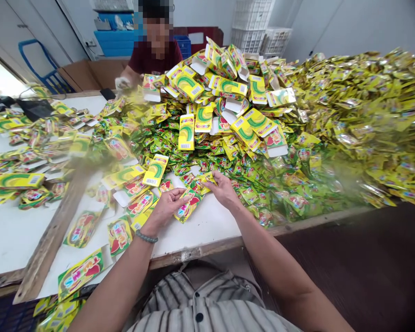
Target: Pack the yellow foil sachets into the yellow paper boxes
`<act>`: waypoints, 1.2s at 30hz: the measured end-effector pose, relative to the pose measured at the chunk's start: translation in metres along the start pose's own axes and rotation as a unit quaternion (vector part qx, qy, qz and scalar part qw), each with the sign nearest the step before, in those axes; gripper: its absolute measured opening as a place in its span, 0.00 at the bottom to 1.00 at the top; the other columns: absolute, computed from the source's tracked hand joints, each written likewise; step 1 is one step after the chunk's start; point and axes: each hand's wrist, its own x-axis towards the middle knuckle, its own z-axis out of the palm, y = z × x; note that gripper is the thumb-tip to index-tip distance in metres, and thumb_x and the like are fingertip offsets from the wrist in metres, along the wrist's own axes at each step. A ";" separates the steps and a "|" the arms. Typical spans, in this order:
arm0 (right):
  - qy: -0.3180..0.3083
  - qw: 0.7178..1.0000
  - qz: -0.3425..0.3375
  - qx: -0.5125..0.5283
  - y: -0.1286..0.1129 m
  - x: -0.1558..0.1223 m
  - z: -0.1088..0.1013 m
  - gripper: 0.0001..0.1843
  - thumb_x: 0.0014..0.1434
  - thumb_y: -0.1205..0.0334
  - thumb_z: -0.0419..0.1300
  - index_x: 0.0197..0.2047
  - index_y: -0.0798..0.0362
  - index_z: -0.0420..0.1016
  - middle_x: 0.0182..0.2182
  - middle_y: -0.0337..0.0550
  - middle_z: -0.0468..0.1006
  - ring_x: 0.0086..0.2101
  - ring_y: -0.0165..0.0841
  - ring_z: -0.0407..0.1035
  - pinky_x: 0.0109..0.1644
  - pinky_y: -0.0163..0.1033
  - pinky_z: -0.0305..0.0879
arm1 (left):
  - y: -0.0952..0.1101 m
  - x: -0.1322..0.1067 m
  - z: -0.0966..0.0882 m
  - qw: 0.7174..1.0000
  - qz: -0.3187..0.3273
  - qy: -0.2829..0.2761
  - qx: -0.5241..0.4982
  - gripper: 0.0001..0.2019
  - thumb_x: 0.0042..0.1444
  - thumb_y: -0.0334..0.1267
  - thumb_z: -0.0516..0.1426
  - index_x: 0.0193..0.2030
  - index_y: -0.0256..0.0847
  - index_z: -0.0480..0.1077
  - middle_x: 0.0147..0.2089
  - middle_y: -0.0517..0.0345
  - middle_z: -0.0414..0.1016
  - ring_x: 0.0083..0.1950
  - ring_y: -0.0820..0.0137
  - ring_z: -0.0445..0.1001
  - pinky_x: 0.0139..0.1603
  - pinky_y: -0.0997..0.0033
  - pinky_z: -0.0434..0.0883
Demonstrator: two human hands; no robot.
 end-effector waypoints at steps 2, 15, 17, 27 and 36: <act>-0.017 1.000 0.006 0.003 -0.003 -0.001 0.001 0.15 0.51 0.52 0.66 0.35 0.52 0.68 0.32 0.38 0.74 0.36 0.32 0.68 0.45 0.38 0.65 | 0.002 -0.001 0.000 1.000 -0.001 0.014 -0.011 0.24 0.39 0.46 0.70 0.42 0.36 0.76 0.34 0.54 0.82 0.33 0.66 0.78 0.37 0.68 0.74; -0.060 0.989 0.016 -0.133 0.006 -0.002 0.010 0.15 0.49 0.50 0.67 0.31 0.53 0.73 0.28 0.39 0.74 0.33 0.34 0.68 0.38 0.37 0.64 | 0.003 0.002 0.007 0.998 -0.001 0.067 -0.015 0.23 0.35 0.43 0.72 0.39 0.36 0.76 0.32 0.56 0.81 0.30 0.70 0.77 0.34 0.72 0.72; -0.069 0.994 0.042 -0.068 0.005 -0.002 0.011 0.17 0.49 0.49 0.67 0.35 0.53 0.73 0.29 0.38 0.75 0.32 0.33 0.69 0.37 0.36 0.65 | 0.003 0.003 0.007 0.998 -0.010 0.054 -0.019 0.24 0.36 0.43 0.72 0.42 0.36 0.76 0.33 0.56 0.82 0.30 0.70 0.78 0.34 0.72 0.72; -0.032 0.987 0.016 -0.156 0.003 -0.001 0.007 0.18 0.52 0.45 0.65 0.32 0.52 0.78 0.28 0.39 0.75 0.36 0.36 0.68 0.43 0.41 0.63 | 0.003 0.003 0.008 0.997 -0.020 0.038 -0.061 0.27 0.36 0.40 0.72 0.45 0.36 0.76 0.34 0.56 0.83 0.31 0.67 0.79 0.36 0.70 0.74; -0.077 0.970 0.012 -0.232 0.000 -0.005 0.011 0.11 0.57 0.51 0.63 0.30 0.48 0.82 0.50 0.42 0.74 0.56 0.43 0.57 0.63 0.52 0.46 | 0.003 0.001 0.010 0.999 -0.010 0.027 -0.041 0.26 0.36 0.42 0.72 0.45 0.35 0.77 0.35 0.53 0.83 0.33 0.65 0.79 0.36 0.70 0.74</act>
